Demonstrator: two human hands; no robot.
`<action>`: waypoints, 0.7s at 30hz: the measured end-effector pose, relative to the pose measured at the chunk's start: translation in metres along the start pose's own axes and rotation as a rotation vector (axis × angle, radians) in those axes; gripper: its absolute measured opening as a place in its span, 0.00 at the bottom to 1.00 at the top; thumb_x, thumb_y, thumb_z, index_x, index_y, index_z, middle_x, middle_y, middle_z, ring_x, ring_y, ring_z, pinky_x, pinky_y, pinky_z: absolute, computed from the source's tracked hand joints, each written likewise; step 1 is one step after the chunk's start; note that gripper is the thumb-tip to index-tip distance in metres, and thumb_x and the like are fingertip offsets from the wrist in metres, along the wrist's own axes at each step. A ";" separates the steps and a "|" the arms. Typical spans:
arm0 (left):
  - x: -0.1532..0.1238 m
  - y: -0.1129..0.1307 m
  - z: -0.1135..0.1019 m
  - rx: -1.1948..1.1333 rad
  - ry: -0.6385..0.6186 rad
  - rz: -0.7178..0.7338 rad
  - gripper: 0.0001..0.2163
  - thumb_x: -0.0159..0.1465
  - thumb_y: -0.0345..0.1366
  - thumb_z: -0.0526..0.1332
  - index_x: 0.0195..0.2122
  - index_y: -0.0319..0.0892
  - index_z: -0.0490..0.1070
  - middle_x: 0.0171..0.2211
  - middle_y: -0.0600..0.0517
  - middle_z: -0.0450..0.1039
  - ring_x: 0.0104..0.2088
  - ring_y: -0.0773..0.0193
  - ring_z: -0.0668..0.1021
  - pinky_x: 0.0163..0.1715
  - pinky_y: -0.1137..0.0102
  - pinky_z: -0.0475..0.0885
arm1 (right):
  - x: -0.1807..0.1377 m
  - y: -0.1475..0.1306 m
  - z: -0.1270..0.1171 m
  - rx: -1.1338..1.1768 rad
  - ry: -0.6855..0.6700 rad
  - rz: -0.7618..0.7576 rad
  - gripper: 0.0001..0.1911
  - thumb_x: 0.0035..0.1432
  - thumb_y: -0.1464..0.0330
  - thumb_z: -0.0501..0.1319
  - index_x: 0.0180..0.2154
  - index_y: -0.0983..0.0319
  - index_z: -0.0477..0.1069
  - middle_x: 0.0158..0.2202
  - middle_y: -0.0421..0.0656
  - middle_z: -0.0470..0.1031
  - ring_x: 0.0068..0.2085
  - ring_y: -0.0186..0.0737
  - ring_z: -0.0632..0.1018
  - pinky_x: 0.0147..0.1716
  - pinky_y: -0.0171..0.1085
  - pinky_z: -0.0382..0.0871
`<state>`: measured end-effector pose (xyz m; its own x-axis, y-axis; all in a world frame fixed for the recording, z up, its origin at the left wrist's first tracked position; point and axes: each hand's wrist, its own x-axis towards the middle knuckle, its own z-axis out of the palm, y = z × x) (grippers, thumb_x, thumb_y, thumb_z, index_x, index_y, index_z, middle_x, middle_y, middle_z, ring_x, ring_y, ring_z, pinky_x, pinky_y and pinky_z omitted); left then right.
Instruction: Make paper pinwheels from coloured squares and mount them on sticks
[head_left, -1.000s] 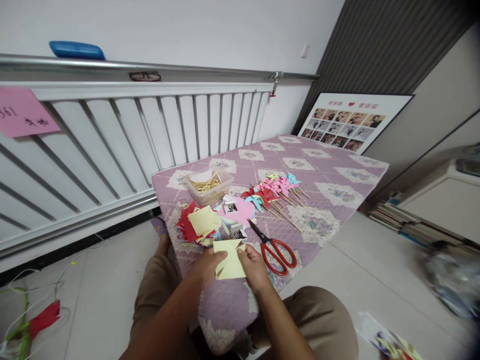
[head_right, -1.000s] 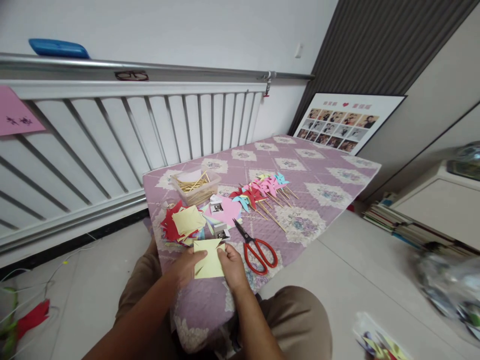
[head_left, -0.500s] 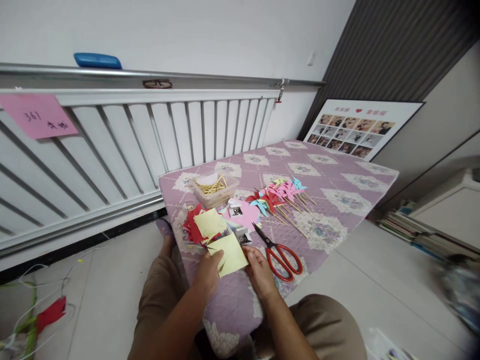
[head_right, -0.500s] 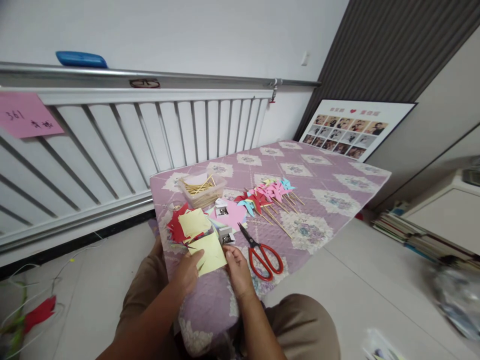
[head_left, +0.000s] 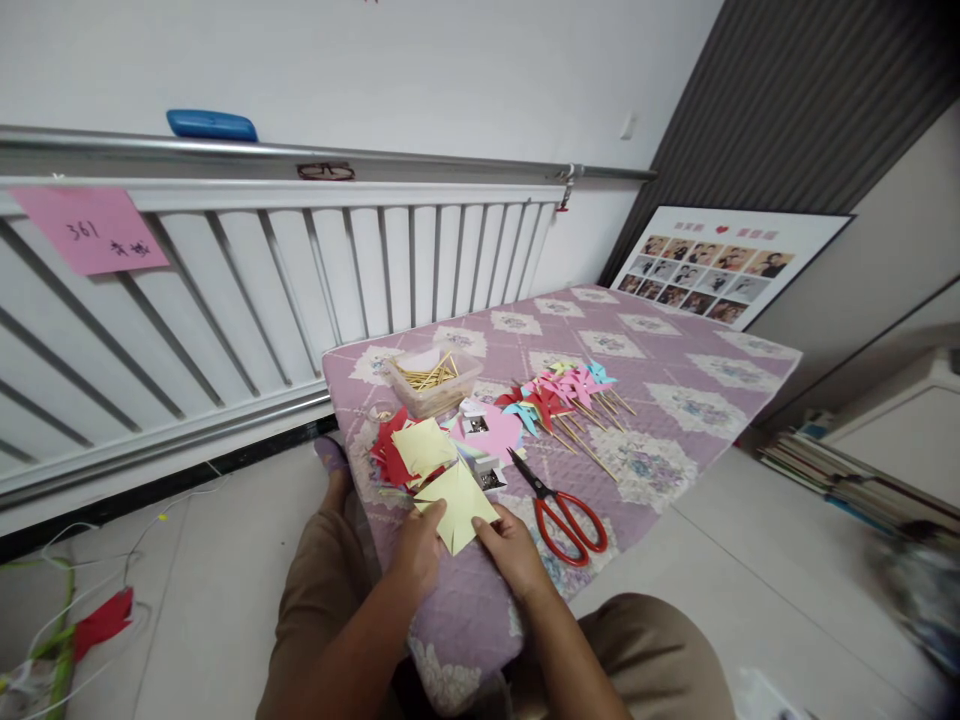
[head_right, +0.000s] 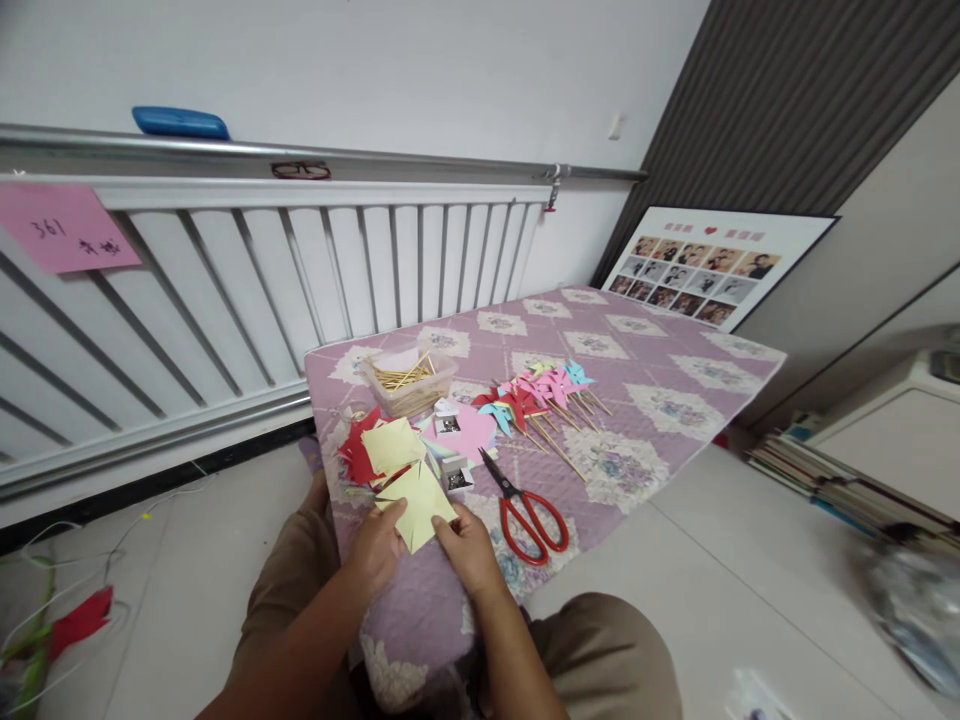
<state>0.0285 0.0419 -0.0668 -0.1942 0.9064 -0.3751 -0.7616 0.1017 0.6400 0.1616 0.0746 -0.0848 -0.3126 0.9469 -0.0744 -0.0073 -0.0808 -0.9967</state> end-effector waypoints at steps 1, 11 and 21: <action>0.000 0.001 -0.001 0.002 -0.005 -0.011 0.16 0.51 0.35 0.68 0.40 0.35 0.73 0.34 0.44 0.81 0.37 0.55 0.82 0.39 0.66 0.75 | 0.000 0.001 -0.001 -0.002 0.000 -0.003 0.13 0.52 0.58 0.64 0.34 0.62 0.74 0.27 0.40 0.79 0.28 0.39 0.75 0.29 0.35 0.68; 0.002 -0.003 -0.011 0.079 0.012 -0.102 0.15 0.55 0.32 0.66 0.43 0.36 0.71 0.33 0.45 0.81 0.31 0.59 0.81 0.30 0.70 0.74 | 0.000 0.005 -0.001 -0.088 0.078 -0.065 0.12 0.55 0.59 0.60 0.33 0.62 0.70 0.27 0.39 0.75 0.29 0.39 0.74 0.31 0.35 0.67; -0.004 -0.005 -0.008 0.021 0.128 -0.061 0.13 0.53 0.29 0.68 0.40 0.39 0.72 0.35 0.48 0.81 0.33 0.60 0.82 0.34 0.68 0.77 | -0.009 -0.009 -0.028 -0.456 0.243 -0.223 0.09 0.56 0.63 0.55 0.27 0.60 0.67 0.25 0.39 0.71 0.28 0.40 0.72 0.29 0.35 0.67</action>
<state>0.0282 0.0342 -0.0735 -0.2261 0.8384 -0.4959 -0.7616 0.1652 0.6266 0.1909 0.0756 -0.0761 -0.1226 0.9744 0.1884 0.3802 0.2215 -0.8980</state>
